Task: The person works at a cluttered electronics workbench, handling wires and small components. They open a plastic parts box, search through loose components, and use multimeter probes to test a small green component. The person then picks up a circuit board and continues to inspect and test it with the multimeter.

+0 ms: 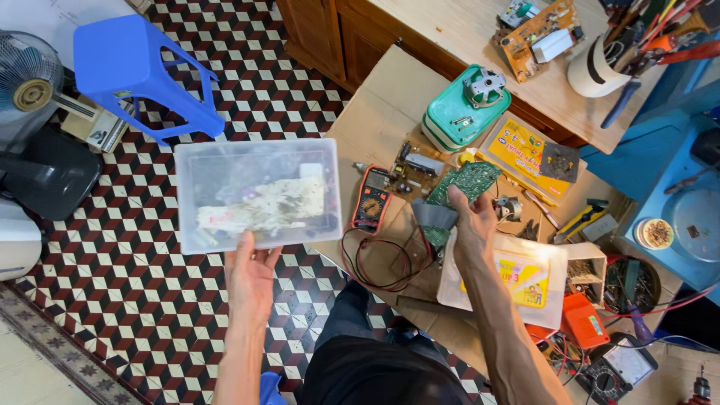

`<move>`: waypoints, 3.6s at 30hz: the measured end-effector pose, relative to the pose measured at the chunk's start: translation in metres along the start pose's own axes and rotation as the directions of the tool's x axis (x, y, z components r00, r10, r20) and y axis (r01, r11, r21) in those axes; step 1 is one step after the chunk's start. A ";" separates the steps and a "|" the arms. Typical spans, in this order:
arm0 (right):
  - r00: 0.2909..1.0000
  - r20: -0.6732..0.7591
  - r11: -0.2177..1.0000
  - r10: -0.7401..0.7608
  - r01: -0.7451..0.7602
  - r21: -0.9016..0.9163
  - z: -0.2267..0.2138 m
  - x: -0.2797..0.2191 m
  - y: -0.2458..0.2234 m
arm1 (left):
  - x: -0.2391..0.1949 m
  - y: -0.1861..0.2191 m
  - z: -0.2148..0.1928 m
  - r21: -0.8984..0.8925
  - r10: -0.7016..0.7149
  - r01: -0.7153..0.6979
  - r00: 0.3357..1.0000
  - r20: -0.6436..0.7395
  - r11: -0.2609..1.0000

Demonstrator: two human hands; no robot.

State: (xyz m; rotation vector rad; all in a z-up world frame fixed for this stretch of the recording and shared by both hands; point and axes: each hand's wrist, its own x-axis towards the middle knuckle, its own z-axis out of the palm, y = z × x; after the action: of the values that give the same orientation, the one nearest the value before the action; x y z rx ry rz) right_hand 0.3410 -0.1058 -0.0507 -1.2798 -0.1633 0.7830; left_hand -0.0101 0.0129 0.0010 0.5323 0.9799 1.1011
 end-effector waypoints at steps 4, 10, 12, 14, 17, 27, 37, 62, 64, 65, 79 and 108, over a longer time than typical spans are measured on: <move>0.975 -0.065 0.932 0.214 -0.184 0.313 0.024 0.021 0.071 | 0.023 0.022 -0.019 0.017 -0.002 0.004 0.997 -0.079 1.000; 0.929 -0.115 0.795 0.352 -0.232 0.561 0.016 0.013 0.155 | 0.041 0.014 -0.019 0.117 -0.144 0.157 0.984 -0.107 0.981; 0.920 -0.127 0.754 0.371 -0.219 0.619 0.012 0.014 0.174 | 0.045 0.011 -0.011 0.129 -0.201 0.213 0.975 -0.098 0.968; 0.913 -0.122 0.701 0.388 -0.207 0.682 0.011 0.013 0.188 | 0.050 0.008 0.002 0.162 -0.262 0.272 0.962 -0.083 0.949; 0.914 -0.116 0.715 0.389 -0.220 0.663 0.011 0.010 0.194 | 0.047 0.005 0.023 0.250 -0.345 0.336 0.939 -0.009 0.908; 0.873 -0.270 0.842 0.407 -0.243 0.482 -0.023 -0.137 0.043 | -0.007 -0.051 0.111 0.457 -0.635 0.473 0.705 0.318 0.753; 0.897 -0.426 0.993 0.118 -0.095 0.074 -0.158 -0.139 -0.081 | -0.126 -0.158 0.149 0.555 -0.715 0.451 0.472 0.517 0.699; 0.839 -0.006 0.838 0.545 -0.545 -0.015 -0.278 -0.076 -0.026 | -0.046 -0.267 0.124 0.462 -0.774 0.622 0.532 0.344 0.633; 0.835 -0.013 0.833 0.550 -0.547 0.084 -0.280 -0.084 -0.019 | -0.037 -0.268 0.126 0.463 -0.783 0.631 0.503 0.367 0.622; 0.833 -0.016 0.827 0.552 -0.546 0.134 -0.281 -0.087 -0.016 | -0.033 -0.268 0.127 0.472 -0.805 0.652 0.461 0.374 0.593; 0.788 -0.273 0.829 0.551 -0.481 0.285 -0.317 -0.146 0.028 | -0.002 -0.292 0.136 0.638 -0.950 0.723 0.080 0.302 0.264; 0.900 -0.380 0.946 0.213 -0.287 -0.150 -0.258 -0.130 -0.053 | -0.055 -0.275 0.213 0.733 -0.599 -0.038 0.548 0.584 0.679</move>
State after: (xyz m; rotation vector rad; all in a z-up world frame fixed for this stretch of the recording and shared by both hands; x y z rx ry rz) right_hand 0.4025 -0.3925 -0.0449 -1.6397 0.2298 0.7494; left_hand 0.3027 -0.1250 -0.0858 1.2817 0.5689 0.0203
